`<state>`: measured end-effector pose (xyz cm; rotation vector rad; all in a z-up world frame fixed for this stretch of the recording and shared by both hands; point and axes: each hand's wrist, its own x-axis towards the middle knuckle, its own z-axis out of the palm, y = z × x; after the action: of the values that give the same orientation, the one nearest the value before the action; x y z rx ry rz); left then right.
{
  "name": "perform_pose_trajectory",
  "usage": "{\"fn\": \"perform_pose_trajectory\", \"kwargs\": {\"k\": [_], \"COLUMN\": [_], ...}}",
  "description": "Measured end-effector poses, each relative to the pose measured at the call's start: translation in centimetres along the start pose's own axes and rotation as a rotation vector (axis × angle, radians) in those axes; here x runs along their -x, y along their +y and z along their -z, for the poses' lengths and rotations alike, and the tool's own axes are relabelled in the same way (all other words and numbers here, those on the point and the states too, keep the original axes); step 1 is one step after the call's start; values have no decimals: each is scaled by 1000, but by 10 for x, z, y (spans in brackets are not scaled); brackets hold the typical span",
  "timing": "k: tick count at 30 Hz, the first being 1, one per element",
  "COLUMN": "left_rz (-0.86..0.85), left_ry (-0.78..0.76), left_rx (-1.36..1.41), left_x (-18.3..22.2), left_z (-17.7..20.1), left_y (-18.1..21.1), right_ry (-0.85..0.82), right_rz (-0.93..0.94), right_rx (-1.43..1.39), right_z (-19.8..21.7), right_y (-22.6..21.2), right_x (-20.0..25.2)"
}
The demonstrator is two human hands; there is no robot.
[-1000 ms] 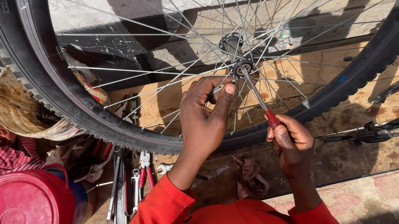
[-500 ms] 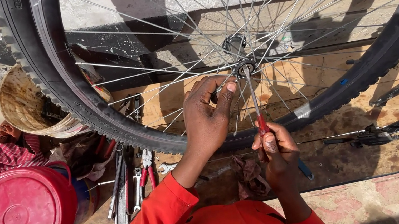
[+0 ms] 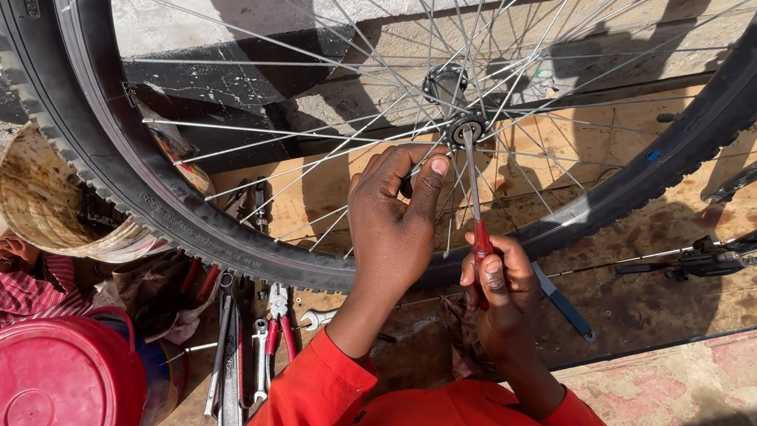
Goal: Cleaning the hub and spokes of a bicycle wheel using a screwdriver and a cloth.
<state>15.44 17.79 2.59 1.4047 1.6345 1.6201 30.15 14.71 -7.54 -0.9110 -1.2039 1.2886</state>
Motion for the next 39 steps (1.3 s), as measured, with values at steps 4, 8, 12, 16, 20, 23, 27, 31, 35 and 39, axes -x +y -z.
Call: {"fn": "perform_pose_trajectory", "kwargs": {"k": [4, 8, 12, 16, 20, 23, 27, 31, 35, 39], "left_rz": [16, 20, -13, 34, -32, -26, -56, -55, -48, -39], "left_ry": [-9, -6, -2, -6, 10, 9, 30, 27, 25, 17], "left_rx": [-9, -15, -4, -32, 5, 44, 93, 21, 16, 31], "left_x": [0, 1, 1, 1, 2, 3, 3, 3, 3, 3], "left_z": [0, -1, 1, 1, 1, 3, 5, 2, 3, 4], "left_y": [-1, -1, 0, -3, -3, 4, 7, -4, -3, -3], "right_ry": [18, 9, 5, -10, -71, -137, -207, -275, -311, -291], "right_rz": [8, 0, 0, -45, -2, 84, 182, 255, 305, 361], "right_rx": [17, 11, 62, 100, 412, 537, 616, 781, 783, 755], "right_z": [-4, -3, -1, 20, 53, 76, 98, 91, 84, 80], "right_y": [-2, -1, -9, -29, -55, -71, -90, -117, -129, -131], "right_x": [0, 1, 2, -4, -17, -36, -67, -74, -77, -80]}}
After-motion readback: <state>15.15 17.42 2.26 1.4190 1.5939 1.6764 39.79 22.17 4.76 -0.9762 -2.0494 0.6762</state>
